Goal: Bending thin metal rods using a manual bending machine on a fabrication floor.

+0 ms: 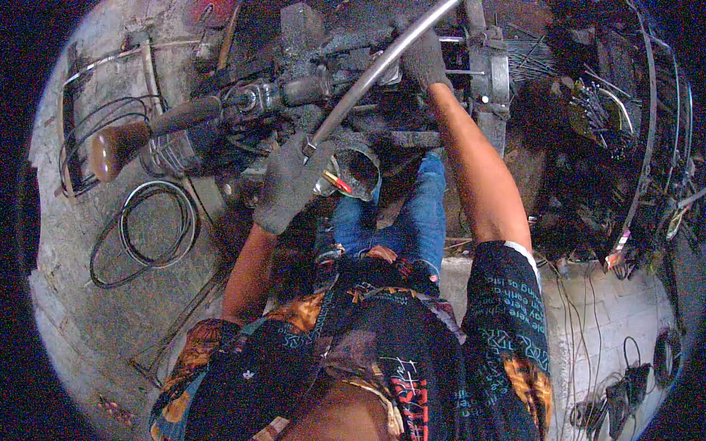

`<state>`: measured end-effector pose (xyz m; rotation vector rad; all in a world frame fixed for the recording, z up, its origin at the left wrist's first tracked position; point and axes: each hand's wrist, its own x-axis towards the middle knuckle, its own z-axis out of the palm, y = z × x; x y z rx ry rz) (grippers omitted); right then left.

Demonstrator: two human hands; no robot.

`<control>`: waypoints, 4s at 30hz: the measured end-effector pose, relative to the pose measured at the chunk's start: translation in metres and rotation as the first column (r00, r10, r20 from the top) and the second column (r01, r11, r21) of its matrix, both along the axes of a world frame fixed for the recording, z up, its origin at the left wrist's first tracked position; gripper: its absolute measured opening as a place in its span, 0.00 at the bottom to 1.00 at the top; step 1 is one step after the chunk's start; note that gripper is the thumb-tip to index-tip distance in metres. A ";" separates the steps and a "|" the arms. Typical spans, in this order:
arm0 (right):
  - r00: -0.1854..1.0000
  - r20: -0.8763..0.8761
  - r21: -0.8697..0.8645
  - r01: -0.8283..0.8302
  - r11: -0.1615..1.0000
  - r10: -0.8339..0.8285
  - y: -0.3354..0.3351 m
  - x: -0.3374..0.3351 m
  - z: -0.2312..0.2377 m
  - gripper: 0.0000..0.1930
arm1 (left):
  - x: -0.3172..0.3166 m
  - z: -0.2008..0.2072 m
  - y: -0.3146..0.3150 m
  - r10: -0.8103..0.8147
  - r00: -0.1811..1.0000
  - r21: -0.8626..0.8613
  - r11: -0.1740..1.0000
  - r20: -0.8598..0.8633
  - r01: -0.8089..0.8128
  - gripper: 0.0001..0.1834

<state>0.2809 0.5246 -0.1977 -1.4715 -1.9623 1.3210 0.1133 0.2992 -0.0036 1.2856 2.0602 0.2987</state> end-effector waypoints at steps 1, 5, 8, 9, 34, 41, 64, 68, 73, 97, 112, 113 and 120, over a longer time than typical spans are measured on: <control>1.000 0.018 0.013 -0.011 1.000 0.011 0.000 0.000 -0.003 0.23 | -0.001 -0.001 0.000 0.007 1.000 -0.030 1.000 0.027 -0.007 0.22; 0.976 -0.216 0.301 0.087 0.950 -0.021 0.003 -0.005 -0.017 0.14 | -0.001 -0.002 0.001 0.015 0.998 -0.027 1.000 0.058 -0.013 0.23; 0.977 -0.213 0.443 0.093 0.892 0.004 0.003 -0.005 -0.018 0.14 | 0.000 0.002 0.002 0.017 1.000 -0.067 0.998 0.023 -0.015 0.23; 0.971 -0.236 0.402 0.122 0.908 -0.026 0.002 -0.005 -0.014 0.15 | -0.001 0.005 0.002 0.027 1.000 -0.069 0.997 0.009 -0.026 0.23; 0.969 -0.168 -0.083 0.171 0.982 -0.183 -0.084 0.019 0.149 0.28 | -0.064 0.006 -0.114 -0.005 0.999 0.451 0.893 0.050 -0.018 0.19; 0.971 0.055 0.136 0.223 0.965 -0.232 -0.082 -0.014 0.177 0.27 | -0.121 0.012 -0.137 0.235 0.937 0.397 0.858 0.259 -0.325 0.20; 0.662 0.311 0.145 0.677 0.722 -0.682 -0.048 -0.080 0.142 0.22 | -0.154 0.100 -0.060 -0.019 0.999 0.631 0.776 0.033 -0.006 0.15; 0.653 0.153 0.225 0.707 0.670 -0.741 -0.058 -0.078 0.149 0.27 | -0.150 0.117 -0.043 0.003 1.000 0.651 0.759 -0.009 0.004 0.14; 0.697 0.019 0.387 0.656 0.648 -0.717 -0.058 -0.075 0.150 0.30 | -0.144 0.126 -0.028 0.039 0.987 0.702 0.699 0.155 -0.138 0.17; 0.897 0.340 0.574 -0.436 0.693 0.283 -0.017 -0.047 0.192 0.21 | -0.087 0.149 -0.047 0.314 0.949 0.795 0.583 -0.027 -0.170 0.19; 0.898 0.438 0.559 -0.232 0.796 -0.046 -0.008 -0.053 0.182 0.21 | -0.120 0.142 -0.047 0.198 0.969 0.714 0.657 0.146 -0.242 0.19; 0.898 0.436 0.565 -0.222 0.795 -0.060 -0.008 -0.052 0.184 0.21 | -0.123 0.141 -0.047 0.183 0.982 0.727 0.669 0.036 -0.151 0.19; 0.887 0.458 0.522 -0.221 0.824 -0.052 -0.012 -0.054 0.189 0.19 | -0.130 0.143 -0.041 0.190 0.970 0.674 0.738 -0.149 -0.041 0.17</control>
